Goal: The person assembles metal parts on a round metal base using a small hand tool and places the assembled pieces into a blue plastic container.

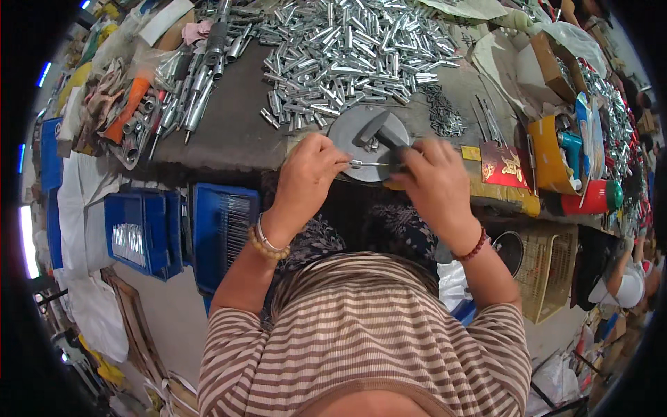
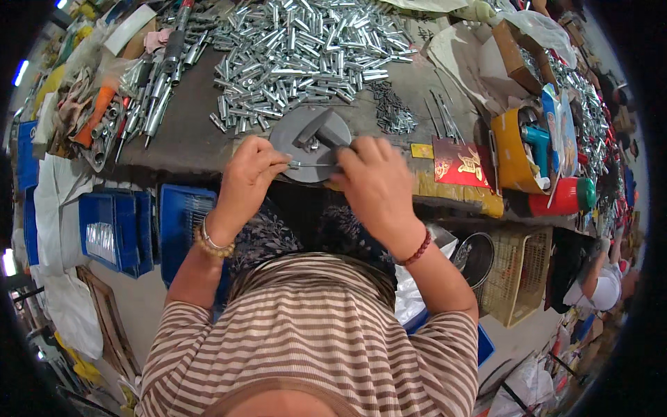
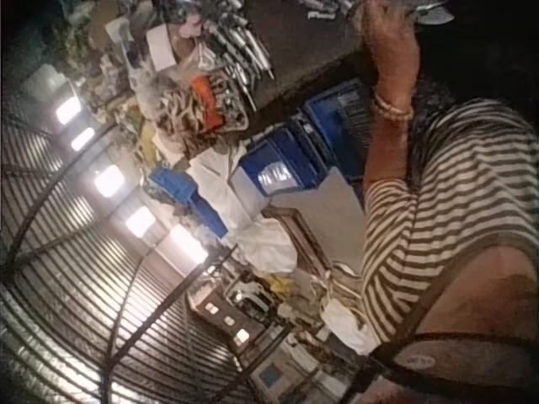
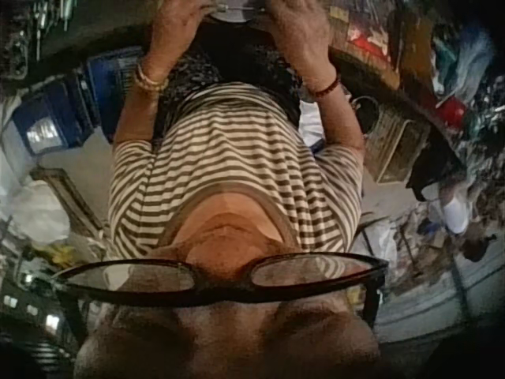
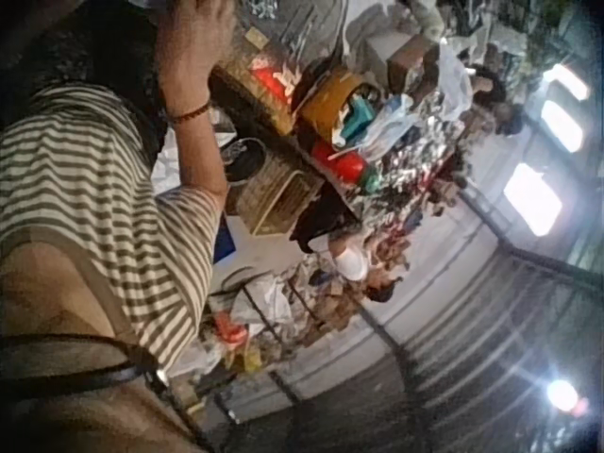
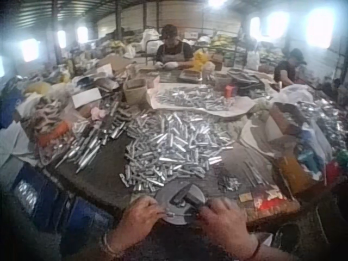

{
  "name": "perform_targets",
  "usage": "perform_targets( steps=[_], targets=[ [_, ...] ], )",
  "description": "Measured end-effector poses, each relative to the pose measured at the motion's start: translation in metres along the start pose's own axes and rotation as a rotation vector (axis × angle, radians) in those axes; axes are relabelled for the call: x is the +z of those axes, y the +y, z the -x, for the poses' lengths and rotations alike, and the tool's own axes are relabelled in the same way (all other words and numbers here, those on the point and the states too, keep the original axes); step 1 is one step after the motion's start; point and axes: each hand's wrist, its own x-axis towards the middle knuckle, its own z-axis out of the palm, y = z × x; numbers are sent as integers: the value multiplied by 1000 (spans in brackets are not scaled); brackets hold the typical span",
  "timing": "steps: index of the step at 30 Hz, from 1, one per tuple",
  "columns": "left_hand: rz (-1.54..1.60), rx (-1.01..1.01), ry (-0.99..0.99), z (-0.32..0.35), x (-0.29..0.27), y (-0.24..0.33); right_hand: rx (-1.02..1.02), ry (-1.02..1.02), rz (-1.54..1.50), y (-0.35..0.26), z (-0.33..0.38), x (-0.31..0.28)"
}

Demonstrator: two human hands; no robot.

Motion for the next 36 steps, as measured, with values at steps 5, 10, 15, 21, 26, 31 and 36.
perform_targets(
  steps=[5,10,15,21,26,31,36],
  targets=[
    [-15,20,98,5,5,2,185,-241,-209,-27,25,5],
    [282,-324,214,33,21,24,420,-425,-577,-33,37,8],
    [912,-664,174,41,32,29,667,-515,-914,-48,35,7],
    [885,-682,248,51,17,33,576,-508,-844,-69,33,15],
    [789,-753,306,73,-22,14,554,-516,-805,-51,29,17],
    [285,-862,502,180,-80,-66,771,-235,-1035,-10,33,34],
    [-316,-1364,428,348,-129,-172,745,-231,-991,-8,25,35]
  ],
)
